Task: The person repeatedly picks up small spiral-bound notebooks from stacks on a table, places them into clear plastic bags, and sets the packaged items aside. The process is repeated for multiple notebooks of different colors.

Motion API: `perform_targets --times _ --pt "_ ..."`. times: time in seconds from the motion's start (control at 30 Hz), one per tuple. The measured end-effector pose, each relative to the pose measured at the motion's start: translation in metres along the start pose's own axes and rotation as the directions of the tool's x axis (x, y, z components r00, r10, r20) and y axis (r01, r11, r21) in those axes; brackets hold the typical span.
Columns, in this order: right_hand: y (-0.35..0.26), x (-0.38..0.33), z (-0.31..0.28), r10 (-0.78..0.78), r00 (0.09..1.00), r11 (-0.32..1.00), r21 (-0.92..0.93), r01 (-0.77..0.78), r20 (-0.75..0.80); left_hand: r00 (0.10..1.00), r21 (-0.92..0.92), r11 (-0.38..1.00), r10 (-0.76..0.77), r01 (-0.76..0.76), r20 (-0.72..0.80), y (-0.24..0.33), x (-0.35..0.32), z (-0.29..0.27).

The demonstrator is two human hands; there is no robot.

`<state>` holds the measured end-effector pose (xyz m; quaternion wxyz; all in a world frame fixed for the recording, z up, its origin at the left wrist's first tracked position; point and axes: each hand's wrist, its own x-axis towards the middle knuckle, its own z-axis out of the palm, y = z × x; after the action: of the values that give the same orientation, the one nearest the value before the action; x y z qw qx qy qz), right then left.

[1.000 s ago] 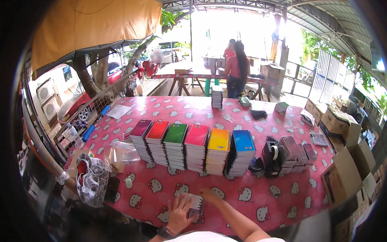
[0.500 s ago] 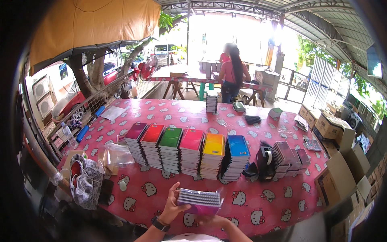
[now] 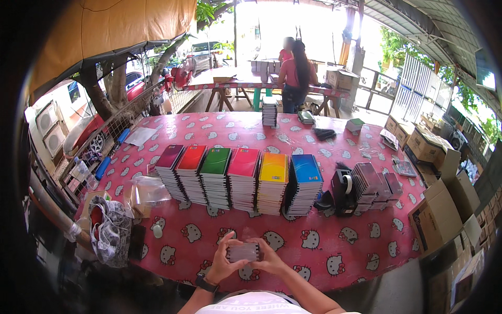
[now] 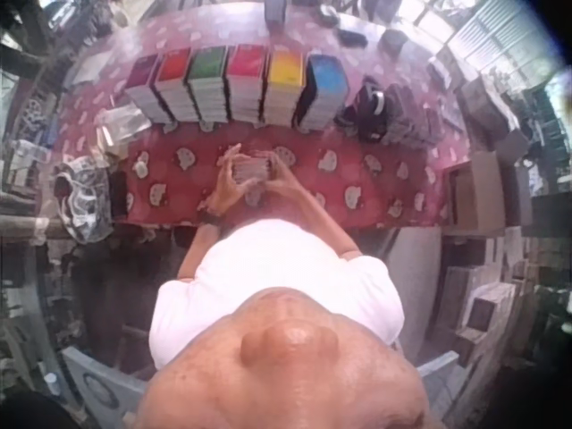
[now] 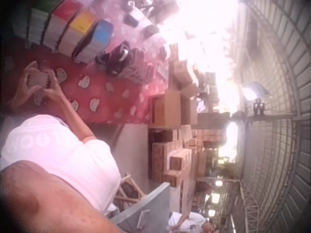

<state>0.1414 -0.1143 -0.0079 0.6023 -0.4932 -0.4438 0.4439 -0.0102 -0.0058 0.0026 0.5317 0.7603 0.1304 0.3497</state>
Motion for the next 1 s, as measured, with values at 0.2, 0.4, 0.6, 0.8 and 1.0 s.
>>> perform_targets --times 0.2,0.4,0.6,0.8,1.0 --pt "-0.03 0.004 -0.004 -0.359 0.93 0.86 -0.416 0.295 -0.084 0.994 0.383 0.917 0.108 -0.112 0.033 0.029 0.017 -0.017" --pt "-0.044 -0.007 -0.015 -0.43 0.894 0.706 -0.665 0.245 -0.127 0.972 0.56 0.795 0.17 -0.234 0.165 0.05 0.021 -0.021" --pt "-0.057 0.01 -0.012 -0.445 0.892 0.587 -0.778 0.224 -0.079 0.969 0.577 0.787 0.111 -0.22 0.219 0.047 0.025 -0.032" --pt "-0.067 0.015 -0.006 -0.36 0.913 0.706 -0.696 0.131 -0.193 0.987 0.625 0.766 0.077 -0.15 0.142 0.062 0.035 -0.024" --pt "-0.053 -0.005 -0.043 0.014 0.967 0.992 -0.119 -0.046 -0.255 0.999 0.491 0.871 -0.043 0.029 0.017 0.06 0.033 -0.033"
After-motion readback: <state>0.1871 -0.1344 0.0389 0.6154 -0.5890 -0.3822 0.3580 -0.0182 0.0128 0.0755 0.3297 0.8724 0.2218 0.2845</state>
